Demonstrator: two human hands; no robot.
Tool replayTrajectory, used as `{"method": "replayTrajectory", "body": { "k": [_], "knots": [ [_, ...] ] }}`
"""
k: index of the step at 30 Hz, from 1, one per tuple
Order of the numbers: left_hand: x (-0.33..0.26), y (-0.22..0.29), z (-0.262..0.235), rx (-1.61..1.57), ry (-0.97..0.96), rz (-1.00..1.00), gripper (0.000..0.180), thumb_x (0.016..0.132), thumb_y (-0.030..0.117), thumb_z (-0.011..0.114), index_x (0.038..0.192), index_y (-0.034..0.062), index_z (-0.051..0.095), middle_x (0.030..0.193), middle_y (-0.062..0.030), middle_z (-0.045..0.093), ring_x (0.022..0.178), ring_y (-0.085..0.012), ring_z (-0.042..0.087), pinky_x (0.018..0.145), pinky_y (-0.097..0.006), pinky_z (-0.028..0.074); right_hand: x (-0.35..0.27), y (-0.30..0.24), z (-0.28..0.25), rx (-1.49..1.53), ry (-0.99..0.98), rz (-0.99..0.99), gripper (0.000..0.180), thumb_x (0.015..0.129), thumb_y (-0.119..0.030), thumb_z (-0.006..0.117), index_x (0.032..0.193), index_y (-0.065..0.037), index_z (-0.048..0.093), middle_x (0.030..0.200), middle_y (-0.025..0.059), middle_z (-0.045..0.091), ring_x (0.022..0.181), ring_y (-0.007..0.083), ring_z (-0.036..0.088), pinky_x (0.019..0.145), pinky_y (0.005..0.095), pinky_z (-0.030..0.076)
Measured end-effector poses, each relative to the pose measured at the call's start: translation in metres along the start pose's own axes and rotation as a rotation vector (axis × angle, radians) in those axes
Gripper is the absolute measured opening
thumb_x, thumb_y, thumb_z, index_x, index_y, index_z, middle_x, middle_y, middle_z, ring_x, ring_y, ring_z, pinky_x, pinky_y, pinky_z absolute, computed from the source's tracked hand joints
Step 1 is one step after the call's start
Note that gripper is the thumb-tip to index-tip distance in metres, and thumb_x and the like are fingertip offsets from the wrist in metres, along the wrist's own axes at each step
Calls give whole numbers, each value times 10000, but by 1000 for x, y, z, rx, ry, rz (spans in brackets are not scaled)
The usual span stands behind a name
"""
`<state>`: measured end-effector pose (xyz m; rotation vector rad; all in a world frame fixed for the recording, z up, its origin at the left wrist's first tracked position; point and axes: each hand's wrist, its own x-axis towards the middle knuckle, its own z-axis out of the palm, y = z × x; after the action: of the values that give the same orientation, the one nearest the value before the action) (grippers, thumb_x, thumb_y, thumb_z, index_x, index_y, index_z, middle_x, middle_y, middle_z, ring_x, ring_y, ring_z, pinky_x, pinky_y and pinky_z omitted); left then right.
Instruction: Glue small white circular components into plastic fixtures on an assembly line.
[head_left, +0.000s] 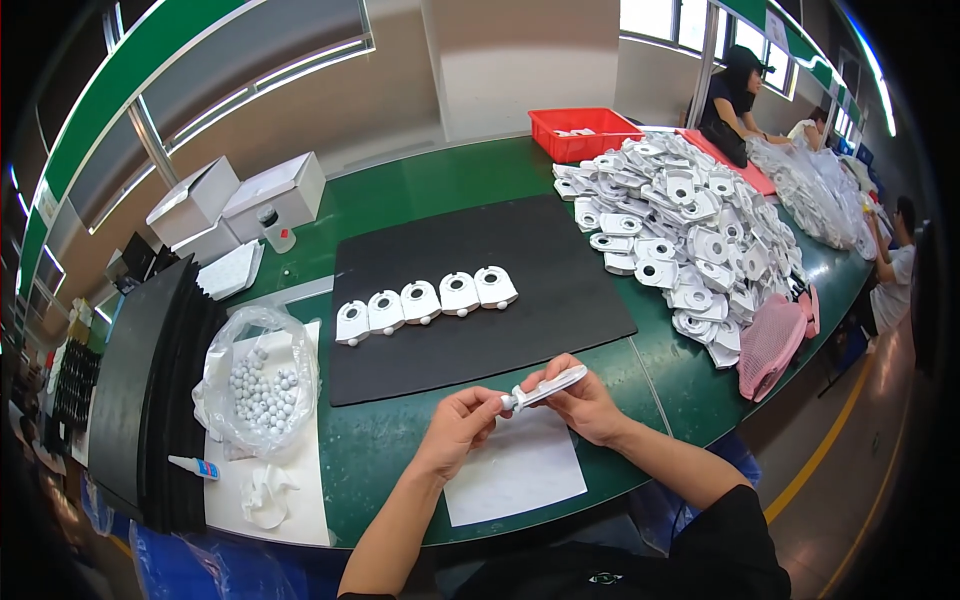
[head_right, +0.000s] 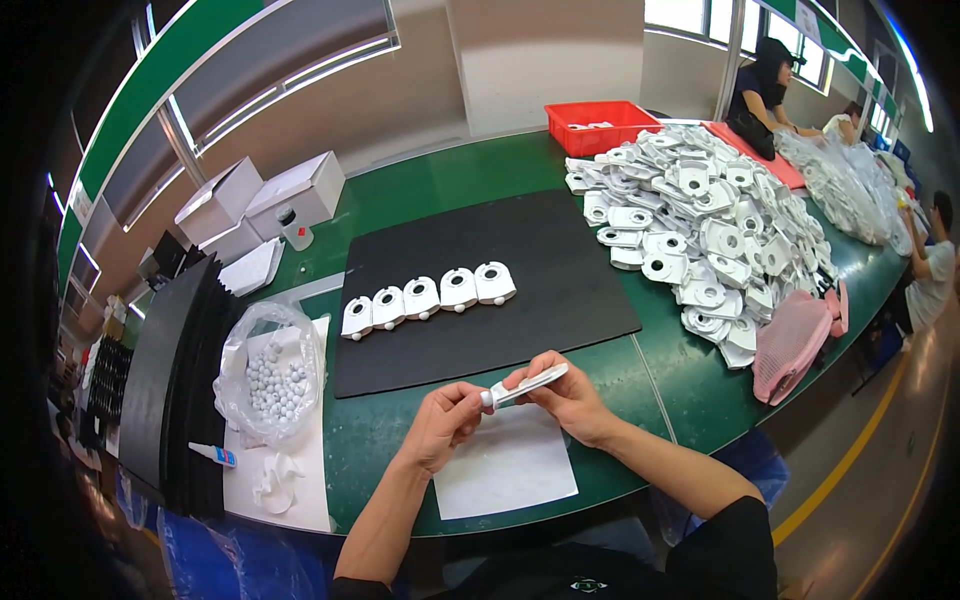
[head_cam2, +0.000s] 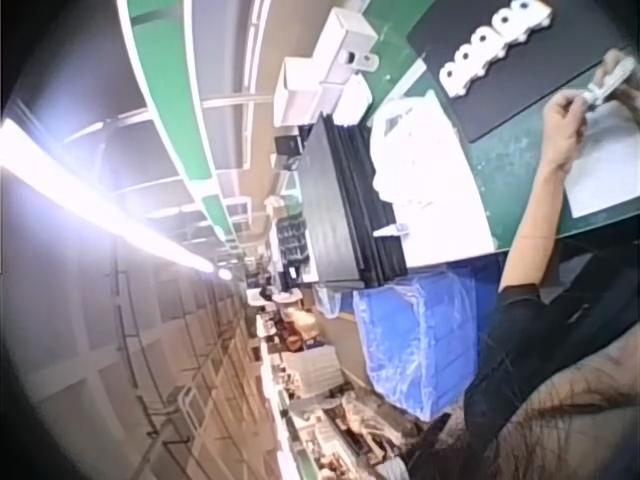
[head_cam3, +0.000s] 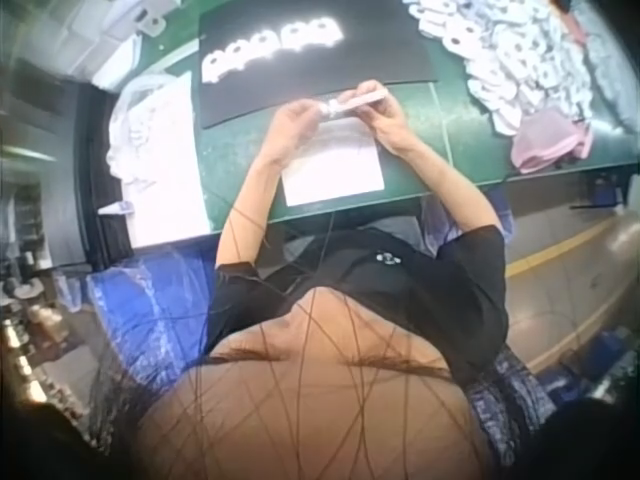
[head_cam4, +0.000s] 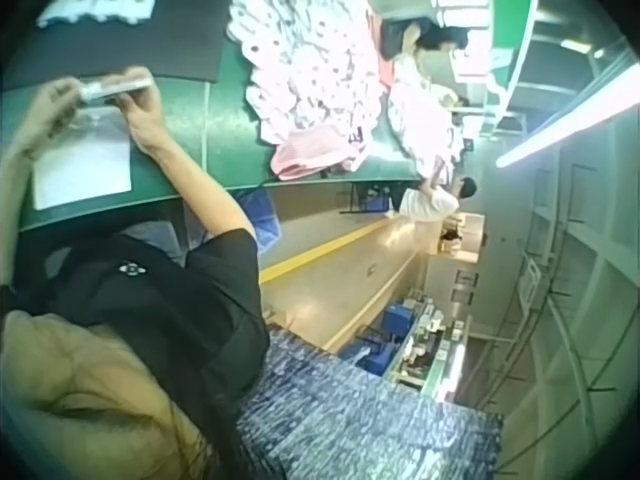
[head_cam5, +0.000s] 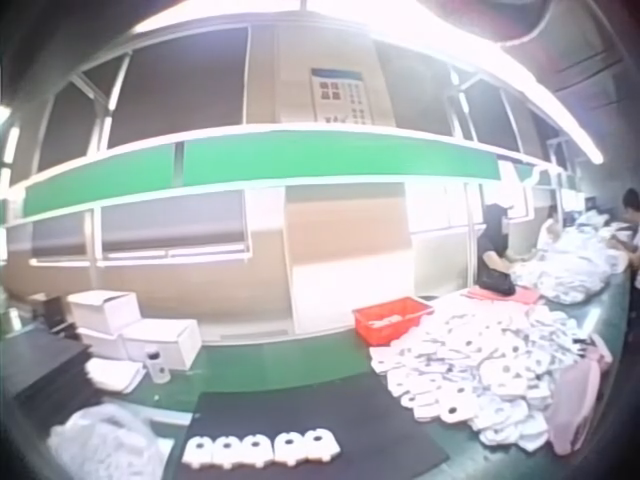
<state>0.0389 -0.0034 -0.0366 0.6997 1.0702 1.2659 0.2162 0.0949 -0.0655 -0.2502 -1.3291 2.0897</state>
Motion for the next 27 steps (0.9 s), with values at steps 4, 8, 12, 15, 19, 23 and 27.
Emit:
{"method": "replayTrajectory", "body": {
  "k": [4,8,12,15,19,23,27],
  "knots": [
    [3,-4,0,69,18,-16,114,802,152,642,766,60,585,663,11,558,524,-25,389,454,-174,279,-1,-1,2,-91,-8,-1,130,882,-7,467,972,-86,414,1027,124,556,976,197,549,849,327,450],
    [5,-11,-2,171,35,68,198,774,141,670,648,80,530,596,32,504,502,-26,375,444,-182,269,1,-4,5,-150,-16,24,138,893,-42,475,986,-83,382,958,119,579,836,169,564,741,295,467],
    [4,-11,-2,164,51,126,268,769,122,667,585,88,475,557,46,451,484,-32,367,433,-189,265,6,-11,8,-195,-84,32,161,883,-39,495,987,-75,378,934,107,573,789,161,560,702,292,465],
    [3,-9,4,176,109,195,280,819,159,614,590,79,474,547,36,437,463,-37,351,421,-194,261,16,-23,11,-158,-11,155,177,884,-58,497,1042,-54,417,911,73,567,772,127,552,685,273,456],
    [5,-15,2,-2,112,258,394,930,323,438,642,57,479,523,24,387,420,-48,299,395,-201,235,33,-27,8,426,96,381,175,893,-108,496,1056,-47,484,829,21,537,747,91,519,659,229,445],
    [3,-2,-7,-154,162,153,457,941,434,318,693,80,467,511,25,324,405,-61,265,372,-201,199,41,-23,-5,722,203,405,139,895,-119,496,989,-16,496,829,19,515,751,94,516,677,224,468],
    [3,1,-8,-218,190,134,446,943,425,321,713,76,475,514,22,337,404,-61,270,371,-202,198,46,-23,-11,824,214,391,131,897,-119,493,958,-4,507,825,28,511,747,101,511,673,227,466]
  ]
}}
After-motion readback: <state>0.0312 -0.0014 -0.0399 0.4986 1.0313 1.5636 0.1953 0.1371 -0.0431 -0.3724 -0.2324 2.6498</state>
